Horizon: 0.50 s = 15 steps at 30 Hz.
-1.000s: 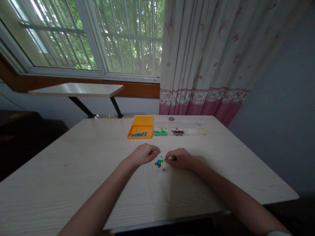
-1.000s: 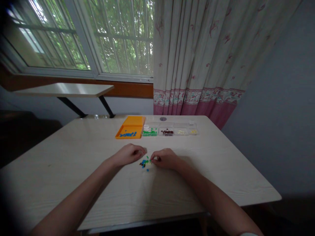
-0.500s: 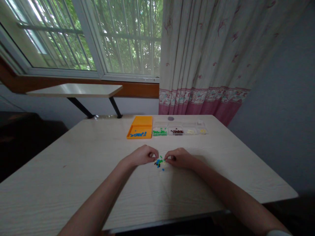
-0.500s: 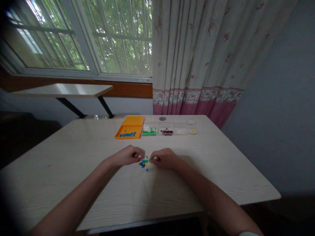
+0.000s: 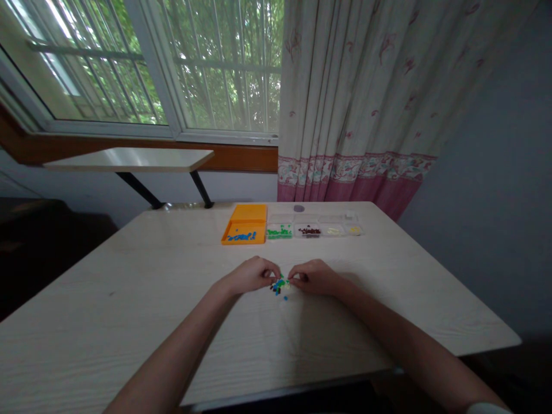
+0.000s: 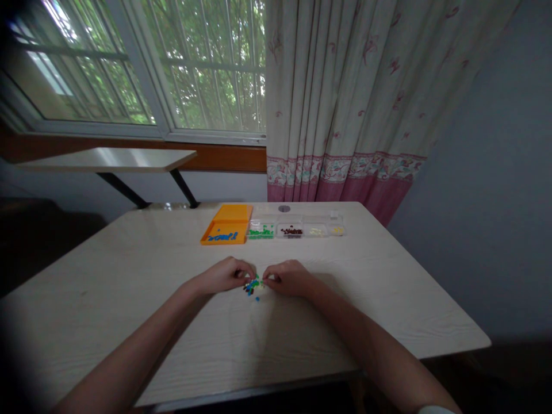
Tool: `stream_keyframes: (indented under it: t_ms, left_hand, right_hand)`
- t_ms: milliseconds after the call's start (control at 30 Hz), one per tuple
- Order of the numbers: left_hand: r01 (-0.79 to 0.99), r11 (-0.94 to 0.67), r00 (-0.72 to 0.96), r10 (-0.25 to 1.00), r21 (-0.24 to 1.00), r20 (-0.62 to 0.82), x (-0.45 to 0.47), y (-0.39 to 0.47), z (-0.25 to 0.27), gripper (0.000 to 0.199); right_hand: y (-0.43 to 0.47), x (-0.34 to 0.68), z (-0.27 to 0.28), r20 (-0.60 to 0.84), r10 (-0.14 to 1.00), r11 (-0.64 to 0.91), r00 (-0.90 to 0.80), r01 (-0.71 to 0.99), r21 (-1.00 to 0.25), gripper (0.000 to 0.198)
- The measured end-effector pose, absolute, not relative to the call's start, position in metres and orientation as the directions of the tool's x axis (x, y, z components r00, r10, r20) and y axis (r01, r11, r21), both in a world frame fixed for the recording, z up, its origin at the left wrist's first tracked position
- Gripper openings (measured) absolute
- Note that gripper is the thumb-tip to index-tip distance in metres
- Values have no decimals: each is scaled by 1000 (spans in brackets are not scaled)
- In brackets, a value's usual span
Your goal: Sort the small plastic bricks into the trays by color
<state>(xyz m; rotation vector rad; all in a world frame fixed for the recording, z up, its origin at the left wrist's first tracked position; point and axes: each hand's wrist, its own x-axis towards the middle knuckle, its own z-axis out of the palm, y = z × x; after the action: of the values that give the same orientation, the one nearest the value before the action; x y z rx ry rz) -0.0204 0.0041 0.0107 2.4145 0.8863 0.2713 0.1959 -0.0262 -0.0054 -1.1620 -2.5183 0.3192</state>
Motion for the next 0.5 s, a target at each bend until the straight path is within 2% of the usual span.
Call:
stream_keyframes:
  t_ms: [167,267,367,500]
  left_hand:
    - [528,-601,740,672,600,21,-18,2,12,20]
    - [489,-507,669,740,710,68,-13,0,11,25]
    - [401,-347,592,805,848,50,-7,2,6,33]
    - [252,-230,552,832,940,56,-2,6,-5,36]
  right_hand:
    - [-24,196,-9,250,776,630,-578,698,-340,16]
    - [-24,196,-10,329,793,607,-513,717,-343,19]
    - [-24,193,-10,412,795,590,-445,727,-352,21]
    - [-27,188,-9,491,777,586,-394,738,-335,22]
